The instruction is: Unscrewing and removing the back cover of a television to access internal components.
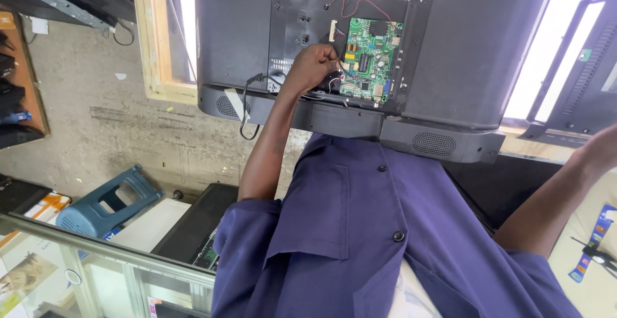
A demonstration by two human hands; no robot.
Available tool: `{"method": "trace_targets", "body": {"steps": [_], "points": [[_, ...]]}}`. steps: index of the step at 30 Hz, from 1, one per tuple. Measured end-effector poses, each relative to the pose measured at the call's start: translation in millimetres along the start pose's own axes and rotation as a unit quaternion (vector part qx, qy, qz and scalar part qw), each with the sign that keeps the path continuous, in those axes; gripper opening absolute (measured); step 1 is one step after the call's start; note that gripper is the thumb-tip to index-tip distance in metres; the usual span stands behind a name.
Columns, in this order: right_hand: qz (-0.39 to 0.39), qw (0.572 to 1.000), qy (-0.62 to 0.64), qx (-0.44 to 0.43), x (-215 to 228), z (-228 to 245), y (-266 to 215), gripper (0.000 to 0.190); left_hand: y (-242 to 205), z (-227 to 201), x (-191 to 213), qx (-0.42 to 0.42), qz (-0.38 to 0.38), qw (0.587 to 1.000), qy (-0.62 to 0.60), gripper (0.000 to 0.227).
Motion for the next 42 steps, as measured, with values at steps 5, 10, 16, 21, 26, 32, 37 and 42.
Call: {"method": "trace_targets", "body": {"steps": [5, 10, 16, 21, 26, 32, 37, 42], "points": [[0.049, 0.904, 0.093, 0.415, 14, 307, -246, 0.029, 4, -10, 4, 0.007, 0.015, 0.999, 0.048, 0.029], [0.233, 0.858, 0.104, 0.445, -25, 345, -337, 0.058, -20, -7, 33, 0.023, -0.060, 0.995, 0.075, 0.011], [0.388, 0.750, 0.086, 0.528, -54, 366, -420, 0.039, -126, -40, 88, 0.063, -0.157, 0.980, -0.100, 0.022], [0.475, 0.693, 0.081, 0.537, -72, 362, -455, 0.030, -229, -26, 126, 0.005, -0.332, 0.906, -0.264, 0.017], [0.511, 0.645, 0.065, 0.565, -85, 356, -472, 0.030, -301, 27, 131, 0.019, -0.466, 0.824, -0.323, 0.020], [0.474, 0.643, 0.049, 0.599, -67, 358, -483, 0.031, -326, 104, 117, 0.060, -0.522, 0.773, -0.356, 0.017], [0.416, 0.673, 0.015, 0.611, -44, 351, -497, 0.032, -317, 175, 110, 0.054, -0.517, 0.734, -0.437, 0.014], [0.335, 0.717, -0.004, 0.612, -20, 336, -508, 0.040, -306, 260, 108, 0.003, -0.507, 0.610, -0.609, 0.012]]}}
Point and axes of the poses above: each hand's wrist, its own y-axis towards the middle knuckle, its own x-axis out of the back of the hand, z = x × y, the point moved 9 cm from there along y, towards the middle knuckle, and after that the axes turned 3 degrees about -z, right-handed, at the moved point
